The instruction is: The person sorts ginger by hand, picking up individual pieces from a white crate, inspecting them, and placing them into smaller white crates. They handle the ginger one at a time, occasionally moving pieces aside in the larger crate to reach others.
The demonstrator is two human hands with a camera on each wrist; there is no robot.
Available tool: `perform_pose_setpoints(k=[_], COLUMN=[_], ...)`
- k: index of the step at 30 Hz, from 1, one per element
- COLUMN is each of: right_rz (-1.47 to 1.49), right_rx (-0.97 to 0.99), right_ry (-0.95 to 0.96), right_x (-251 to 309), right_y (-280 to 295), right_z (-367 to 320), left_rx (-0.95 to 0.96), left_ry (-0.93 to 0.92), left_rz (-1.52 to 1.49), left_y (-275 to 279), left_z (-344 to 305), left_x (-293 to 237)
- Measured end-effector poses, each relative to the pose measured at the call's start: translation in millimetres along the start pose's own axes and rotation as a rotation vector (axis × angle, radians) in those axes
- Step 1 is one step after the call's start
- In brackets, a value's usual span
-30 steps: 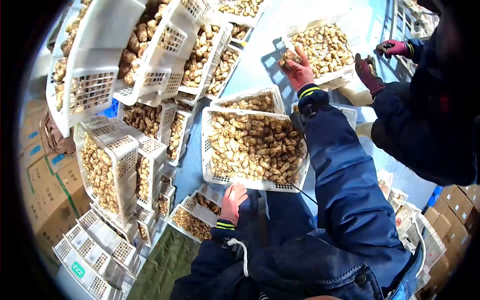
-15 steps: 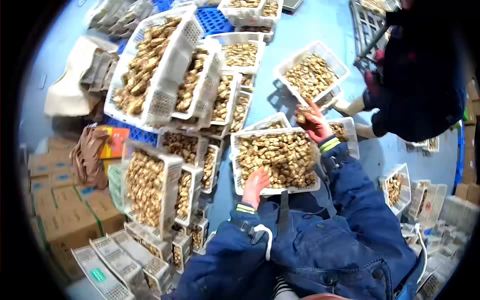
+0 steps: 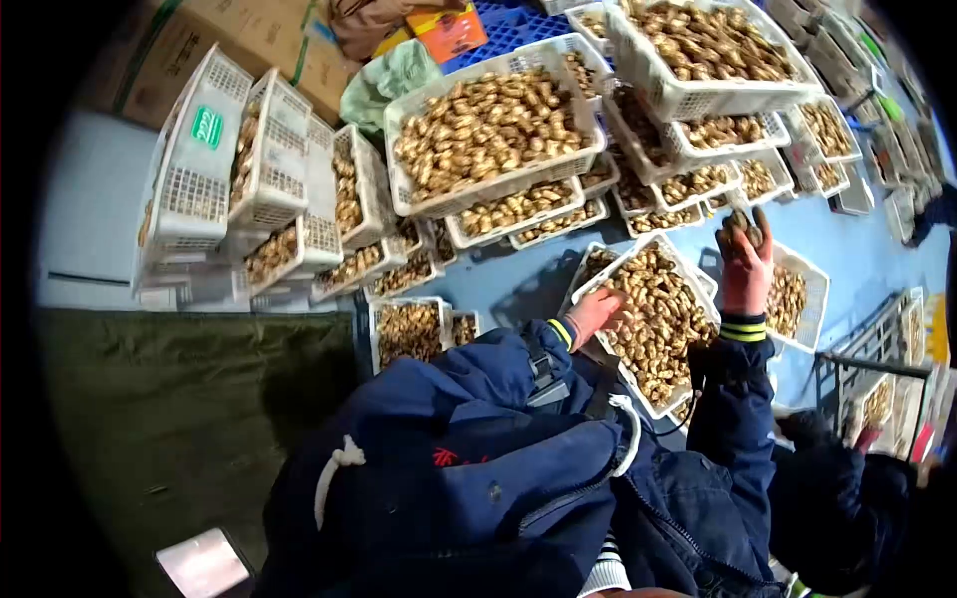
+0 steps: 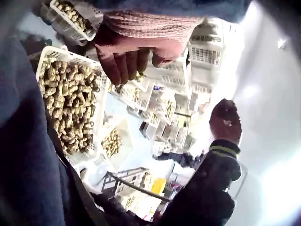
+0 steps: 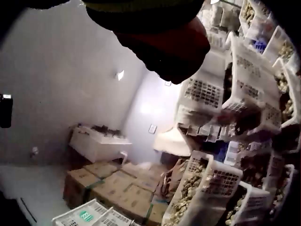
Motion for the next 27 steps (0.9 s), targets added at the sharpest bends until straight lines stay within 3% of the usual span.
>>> perform_pose_setpoints(k=[4, 8, 12, 14, 16, 18, 19, 21, 22, 23, 24, 26, 27], right_rz=[0.096, 0.044, -0.042, -0.157, -0.252, -0.192, -0.208, -0.309, -0.396, -0.548, -0.690, -0.609, -0.552], right_rx=[0.270, 0.453, 0.673, 0.864, 0.959, 1.058, 1.075, 1.114, 1.142, 1.086, 1.093, 1.080, 1.123], right_ry=[0.039, 0.080, 0.160, 0.198, 0.414, 0.439, 0.570, 0.788, 0.871, 0.878, 0.759, 0.859, 0.797], right_x=[-44, -57, -77, -107, -116, -117, -121, -151, -179, -197, -211, -205, -202], right_y=[-133, -247, -360, -401, -447, -490, -511, -558, -575, -583, -585, -574, -562], right_z=[19, -19, -69, -97, -135, -165, -176, -185, -188, -189, -188, -189, -188], left_rx=[-0.215, -0.346, -0.488, -0.558, -0.608, -0.600, -0.625, -0.570, -0.522, -0.317, -0.541, -0.727, -0.719], left_ry=[-0.081, -0.240, -0.211, -0.316, -0.378, -0.456, -0.390, -0.449, -0.471, -0.543, -0.495, -0.532, -0.529], left_rz=[-0.173, -0.319, -0.362, -0.440, -0.510, -0.564, -0.535, -0.628, -0.654, -0.824, -0.741, -0.744, -0.750], left_y=[66, 120, 152, 175, 187, 208, 212, 229, 240, 260, 255, 221, 231], left_z=[-40, -81, -132, -148, -166, -171, -182, -189, -190, -186, -199, -239, -233], left_x=[-18, -15, -35, -33, -39, -33, -34, -22, -11, 8, 0, -41, -33])
Point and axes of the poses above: each hand's wrist, its own z-axis towards the middle knuckle, its own y-axis out of the back of the hand, x = y × z, the point moved 3 cm from there along z, towards the middle knuckle, and after that the axes turned 1 degree about -x, right-handed, at the moved point
